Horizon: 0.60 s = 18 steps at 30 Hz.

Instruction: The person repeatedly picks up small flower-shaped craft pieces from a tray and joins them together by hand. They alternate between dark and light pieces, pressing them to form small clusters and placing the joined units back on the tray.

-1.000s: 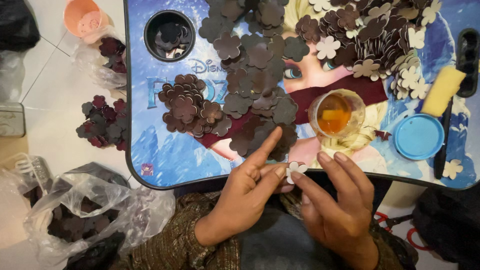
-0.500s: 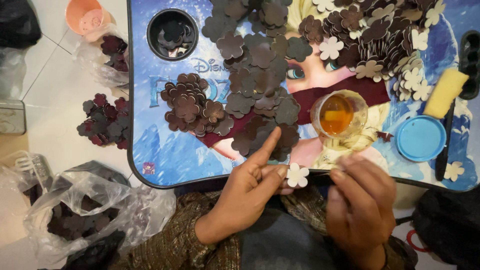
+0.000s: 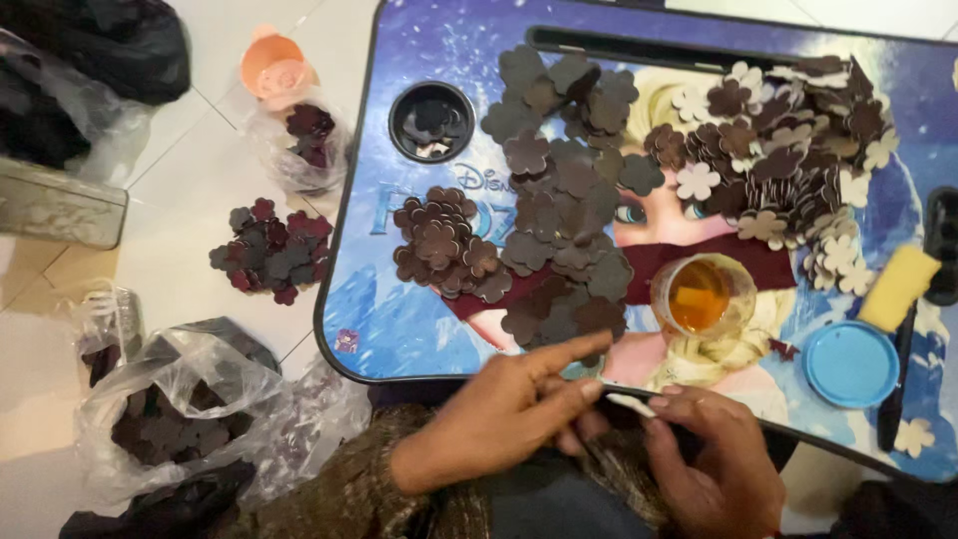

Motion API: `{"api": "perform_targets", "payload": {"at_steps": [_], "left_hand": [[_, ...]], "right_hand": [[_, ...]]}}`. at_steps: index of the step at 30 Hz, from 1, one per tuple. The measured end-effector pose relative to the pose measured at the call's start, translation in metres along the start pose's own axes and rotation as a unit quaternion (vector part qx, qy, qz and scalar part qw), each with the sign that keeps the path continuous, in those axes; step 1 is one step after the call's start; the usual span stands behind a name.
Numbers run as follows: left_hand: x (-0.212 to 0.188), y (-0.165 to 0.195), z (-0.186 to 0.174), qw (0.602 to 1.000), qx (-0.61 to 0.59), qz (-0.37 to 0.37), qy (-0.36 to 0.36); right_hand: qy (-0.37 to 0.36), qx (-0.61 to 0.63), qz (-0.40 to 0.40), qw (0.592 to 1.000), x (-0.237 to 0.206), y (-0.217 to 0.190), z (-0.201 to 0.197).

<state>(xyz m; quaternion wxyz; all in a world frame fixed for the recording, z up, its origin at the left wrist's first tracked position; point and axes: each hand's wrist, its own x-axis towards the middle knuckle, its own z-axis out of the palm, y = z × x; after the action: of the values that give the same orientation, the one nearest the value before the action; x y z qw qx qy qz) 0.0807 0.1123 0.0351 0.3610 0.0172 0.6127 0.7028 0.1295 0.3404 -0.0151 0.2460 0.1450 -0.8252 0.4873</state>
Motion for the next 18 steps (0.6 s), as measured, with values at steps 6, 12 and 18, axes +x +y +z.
{"api": "perform_targets", "payload": {"at_steps": [6,12,18], "left_hand": [[0.001,0.067,-0.054,0.914,0.318,0.151,0.202],[0.045,0.094,-0.090,0.804,0.439,0.286,0.283],[0.078,0.070,-0.084,0.772,0.501,0.273,0.279]], "right_hand": [[0.086,0.036,0.071,0.993,-0.013,0.018,0.000],[0.097,0.093,0.121,0.984,-0.026,0.037,-0.005],[0.099,0.117,0.128,0.980,-0.028,0.049,-0.007]]}}
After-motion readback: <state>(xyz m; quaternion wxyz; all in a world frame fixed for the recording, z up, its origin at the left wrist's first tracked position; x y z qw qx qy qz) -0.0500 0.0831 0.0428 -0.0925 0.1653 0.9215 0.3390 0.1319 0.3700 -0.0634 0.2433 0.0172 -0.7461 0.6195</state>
